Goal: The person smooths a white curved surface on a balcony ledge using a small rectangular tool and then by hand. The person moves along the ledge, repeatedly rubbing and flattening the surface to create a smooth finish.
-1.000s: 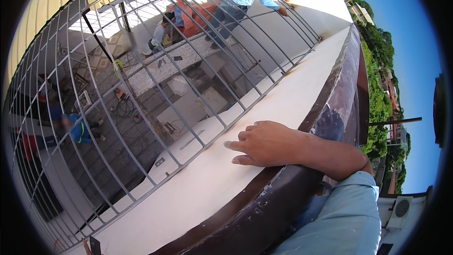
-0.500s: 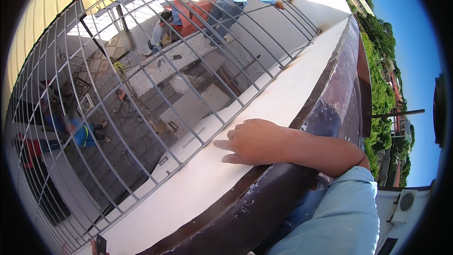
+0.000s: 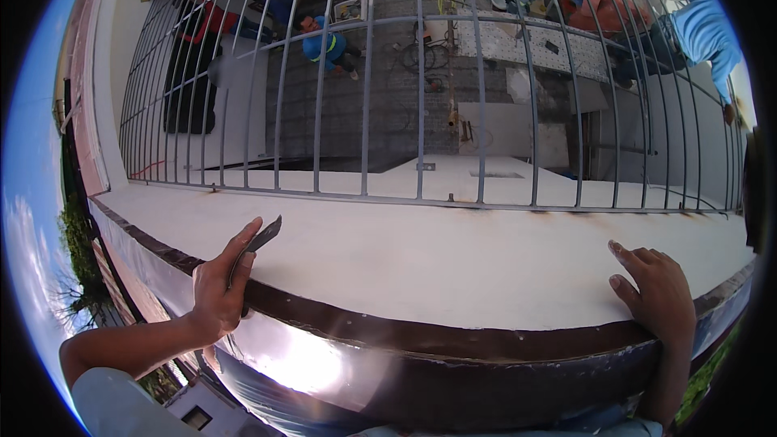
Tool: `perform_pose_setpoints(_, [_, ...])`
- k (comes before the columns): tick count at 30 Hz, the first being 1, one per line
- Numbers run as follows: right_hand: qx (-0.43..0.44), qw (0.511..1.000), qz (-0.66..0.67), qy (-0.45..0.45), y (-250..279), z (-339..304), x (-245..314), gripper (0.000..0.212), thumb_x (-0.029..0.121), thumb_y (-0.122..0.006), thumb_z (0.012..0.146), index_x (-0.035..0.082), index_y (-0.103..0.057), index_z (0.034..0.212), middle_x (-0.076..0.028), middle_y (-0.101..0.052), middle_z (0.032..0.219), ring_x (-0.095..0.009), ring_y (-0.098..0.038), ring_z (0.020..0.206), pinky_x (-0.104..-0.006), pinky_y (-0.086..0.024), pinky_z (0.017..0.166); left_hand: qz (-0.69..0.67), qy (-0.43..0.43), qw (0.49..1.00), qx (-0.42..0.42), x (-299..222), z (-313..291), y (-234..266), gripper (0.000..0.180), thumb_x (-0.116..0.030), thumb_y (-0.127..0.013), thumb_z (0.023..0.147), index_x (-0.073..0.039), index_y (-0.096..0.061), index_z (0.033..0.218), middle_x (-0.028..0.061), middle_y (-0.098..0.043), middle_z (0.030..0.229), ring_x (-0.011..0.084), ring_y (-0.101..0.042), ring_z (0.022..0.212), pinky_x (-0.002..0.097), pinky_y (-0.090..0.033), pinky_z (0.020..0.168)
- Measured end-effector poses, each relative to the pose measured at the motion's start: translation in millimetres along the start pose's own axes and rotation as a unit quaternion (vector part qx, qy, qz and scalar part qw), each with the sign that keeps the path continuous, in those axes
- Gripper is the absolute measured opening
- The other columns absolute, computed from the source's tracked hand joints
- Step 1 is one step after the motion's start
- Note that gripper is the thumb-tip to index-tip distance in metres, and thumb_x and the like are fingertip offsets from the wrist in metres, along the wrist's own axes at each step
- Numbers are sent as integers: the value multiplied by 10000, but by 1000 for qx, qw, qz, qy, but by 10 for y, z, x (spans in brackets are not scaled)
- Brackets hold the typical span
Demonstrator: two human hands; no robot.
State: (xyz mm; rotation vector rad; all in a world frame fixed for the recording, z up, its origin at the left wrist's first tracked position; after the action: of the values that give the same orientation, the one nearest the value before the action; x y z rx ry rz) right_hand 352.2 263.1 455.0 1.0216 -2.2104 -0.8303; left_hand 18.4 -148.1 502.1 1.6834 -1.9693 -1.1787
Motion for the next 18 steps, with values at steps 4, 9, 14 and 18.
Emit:
perform_pose_setpoints(4, [-29,999,42,-9,-42,-33,-84,461,245,-660,948,36,-628,1357,-186,-695,975,-375,-653,941,-474,-500,893,34,-97,994,-33,-20,-19,33,462,-292,-441,1110,-208,-466,1564,196,-748,1022,234,-696,807,339,-536,785])
perform_pose_setpoints(9, [-73,994,78,2,32,-16,-94,386,229,-646,971,19,-667,1295,-192,-709,985,-366,-673,927,-462,-521,856,42,-47,998,-2,-21,-71,146,440,-265,-474,1094,-261,-493,1534,209,-730,1139,385,-715,897,396,-540,820])
perform_pose_setpoints(14, [-134,978,162,-20,181,31,-159,327,216,-629,1000,15,-689,1251,-193,-720,1023,-358,-696,916,-432,-545,824,35,-86,995,-24,-56,-98,240,430,-250,-485,1082,-297,-511,1509,163,-671,1317,427,-640,1149,444,-535,940])
perform_pose_setpoints(18, [-220,941,248,-74,280,-163,-248,319,219,-586,1050,3,-681,1265,-190,-727,1122,-341,-707,991,-399,-546,890,45,-103,992,-53,-39,-121,239,457,-254,-516,1065,-320,-503,1517,152,-705,1244,423,-684,1033,446,-561,858])
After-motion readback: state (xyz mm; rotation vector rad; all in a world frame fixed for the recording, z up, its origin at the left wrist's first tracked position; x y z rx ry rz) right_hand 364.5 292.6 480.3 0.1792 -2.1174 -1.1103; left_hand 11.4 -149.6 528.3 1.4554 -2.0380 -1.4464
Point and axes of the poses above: each hand's wrist, its own z-axis towards the middle knuckle, its own y-axis out of the back of the hand, x = y × z, the point moved 2 cm from there along z, towards the middle knuckle
